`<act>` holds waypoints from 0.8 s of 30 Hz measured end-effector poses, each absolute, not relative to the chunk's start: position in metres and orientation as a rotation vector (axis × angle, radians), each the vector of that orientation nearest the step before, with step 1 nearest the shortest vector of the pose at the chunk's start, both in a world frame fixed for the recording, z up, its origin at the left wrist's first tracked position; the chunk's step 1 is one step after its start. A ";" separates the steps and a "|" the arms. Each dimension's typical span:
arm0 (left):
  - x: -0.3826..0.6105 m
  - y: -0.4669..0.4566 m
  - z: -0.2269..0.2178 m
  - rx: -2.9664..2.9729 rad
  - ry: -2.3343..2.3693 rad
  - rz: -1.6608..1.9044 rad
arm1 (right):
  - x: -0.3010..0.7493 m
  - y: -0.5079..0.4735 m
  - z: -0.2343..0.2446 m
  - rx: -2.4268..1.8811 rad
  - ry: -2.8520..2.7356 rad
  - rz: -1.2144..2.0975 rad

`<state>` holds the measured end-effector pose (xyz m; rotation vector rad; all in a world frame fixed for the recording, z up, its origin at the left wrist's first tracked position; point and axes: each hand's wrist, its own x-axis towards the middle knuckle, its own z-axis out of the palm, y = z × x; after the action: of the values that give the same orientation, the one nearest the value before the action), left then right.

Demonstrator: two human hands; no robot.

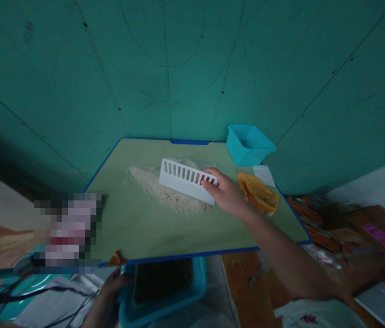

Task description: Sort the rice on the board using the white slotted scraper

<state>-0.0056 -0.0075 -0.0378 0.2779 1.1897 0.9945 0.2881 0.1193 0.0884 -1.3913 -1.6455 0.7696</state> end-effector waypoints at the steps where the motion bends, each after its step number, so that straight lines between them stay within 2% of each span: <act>1: -0.006 -0.008 -0.038 0.277 1.193 0.994 | 0.287 0.118 0.087 -1.403 -1.664 0.772; 24: -0.002 -0.004 -0.029 0.254 1.204 0.958 | 0.275 0.103 0.093 -1.397 -1.841 0.757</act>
<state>-0.0021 -0.0043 -0.0286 0.2542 1.2039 0.9578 0.2751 0.1035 0.0929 -1.3965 -1.8414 0.7569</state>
